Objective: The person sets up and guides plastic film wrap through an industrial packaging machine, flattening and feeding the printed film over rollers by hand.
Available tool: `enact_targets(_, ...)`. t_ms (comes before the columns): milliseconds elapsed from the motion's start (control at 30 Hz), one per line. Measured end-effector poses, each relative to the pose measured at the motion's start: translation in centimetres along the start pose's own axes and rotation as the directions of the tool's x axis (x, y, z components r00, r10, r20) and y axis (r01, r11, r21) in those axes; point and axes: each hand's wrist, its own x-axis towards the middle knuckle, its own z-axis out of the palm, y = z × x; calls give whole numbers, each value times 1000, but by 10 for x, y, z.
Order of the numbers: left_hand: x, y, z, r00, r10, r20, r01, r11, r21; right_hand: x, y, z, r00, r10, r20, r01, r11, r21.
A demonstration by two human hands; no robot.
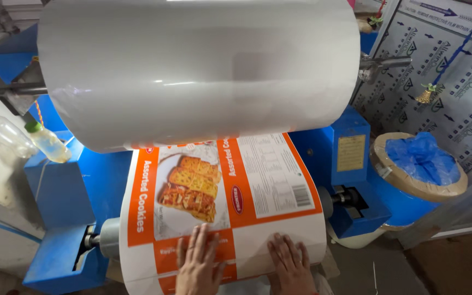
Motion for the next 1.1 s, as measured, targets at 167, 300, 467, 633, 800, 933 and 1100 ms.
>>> enact_targets(167, 32, 28, -8, 985, 161, 68, -153, 983, -104, -37, 2, 17, 998, 3, 66, -7, 998, 57)
enact_targets(300, 70, 35, -12, 974, 164, 159, -145, 982, -125, -42, 3, 21, 998, -63, -32, 63, 998, -6)
enact_targets(467, 105, 11, -10, 974, 85, 208, -82, 996, -26, -21, 7, 22, 995, -102, -1, 102, 993, -55)
enact_targets(633, 122, -41, -24, 958, -105, 265, 66, 986, 155, 9, 1, 13, 954, -82, 290, 28, 982, 187)
enact_targets(800, 109, -87, -53, 898, -350, 265, 272, 917, 290, 46, -17, -19, 940, -158, 302, 92, 971, 221)
enact_targets(933, 81, -119, -66, 914, -393, 102, 334, 869, 365, 79, -21, -32, 965, -185, 185, 153, 972, 176)
enact_targets(1100, 27, -136, -59, 951, -286, -118, 308, 904, 295, 117, -7, -22, 975, -203, 94, 201, 979, 25)
